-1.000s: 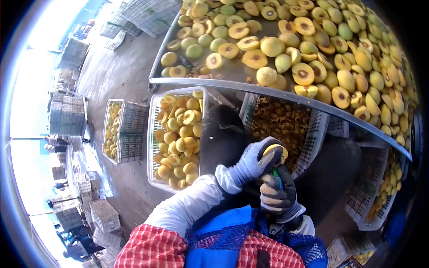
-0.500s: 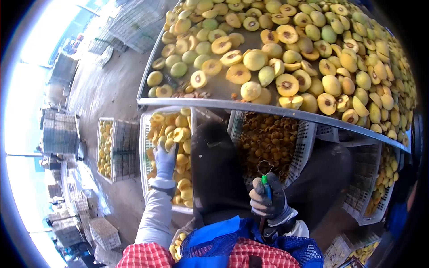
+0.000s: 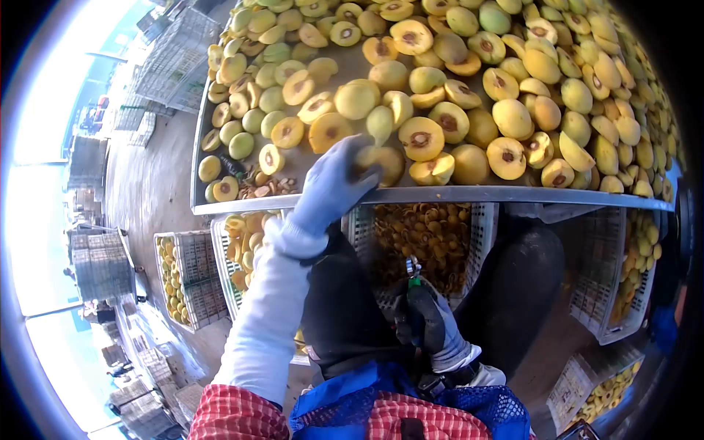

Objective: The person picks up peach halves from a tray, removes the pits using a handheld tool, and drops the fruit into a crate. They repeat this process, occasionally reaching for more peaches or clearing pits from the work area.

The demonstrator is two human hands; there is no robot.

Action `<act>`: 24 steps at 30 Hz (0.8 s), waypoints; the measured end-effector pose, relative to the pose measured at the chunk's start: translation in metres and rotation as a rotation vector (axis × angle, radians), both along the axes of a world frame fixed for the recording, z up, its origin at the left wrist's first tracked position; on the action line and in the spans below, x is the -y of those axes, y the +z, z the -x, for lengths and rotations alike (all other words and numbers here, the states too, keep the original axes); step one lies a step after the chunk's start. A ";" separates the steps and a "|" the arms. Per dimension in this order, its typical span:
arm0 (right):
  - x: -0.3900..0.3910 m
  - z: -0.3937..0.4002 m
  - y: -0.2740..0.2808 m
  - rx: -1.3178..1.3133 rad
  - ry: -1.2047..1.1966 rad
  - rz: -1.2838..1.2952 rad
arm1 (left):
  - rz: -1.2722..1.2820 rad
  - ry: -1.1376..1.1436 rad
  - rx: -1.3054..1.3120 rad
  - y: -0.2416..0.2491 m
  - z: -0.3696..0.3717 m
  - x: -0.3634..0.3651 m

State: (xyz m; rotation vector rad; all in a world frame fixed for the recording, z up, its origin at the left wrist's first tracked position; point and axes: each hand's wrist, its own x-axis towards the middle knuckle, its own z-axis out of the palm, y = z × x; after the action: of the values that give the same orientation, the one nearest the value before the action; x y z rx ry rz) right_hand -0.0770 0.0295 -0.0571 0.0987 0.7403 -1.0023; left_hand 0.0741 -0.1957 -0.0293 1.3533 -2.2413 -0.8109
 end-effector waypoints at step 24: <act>-0.022 -0.027 0.000 -1.137 -0.068 0.795 | -0.457 0.303 -0.862 0.019 0.037 -0.172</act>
State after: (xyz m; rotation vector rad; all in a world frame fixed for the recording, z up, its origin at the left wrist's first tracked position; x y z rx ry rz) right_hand -0.0499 0.0515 -0.0568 -1.2304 1.2837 -1.3317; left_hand 0.0371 -0.0242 -0.0104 1.1477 -1.1998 -1.4870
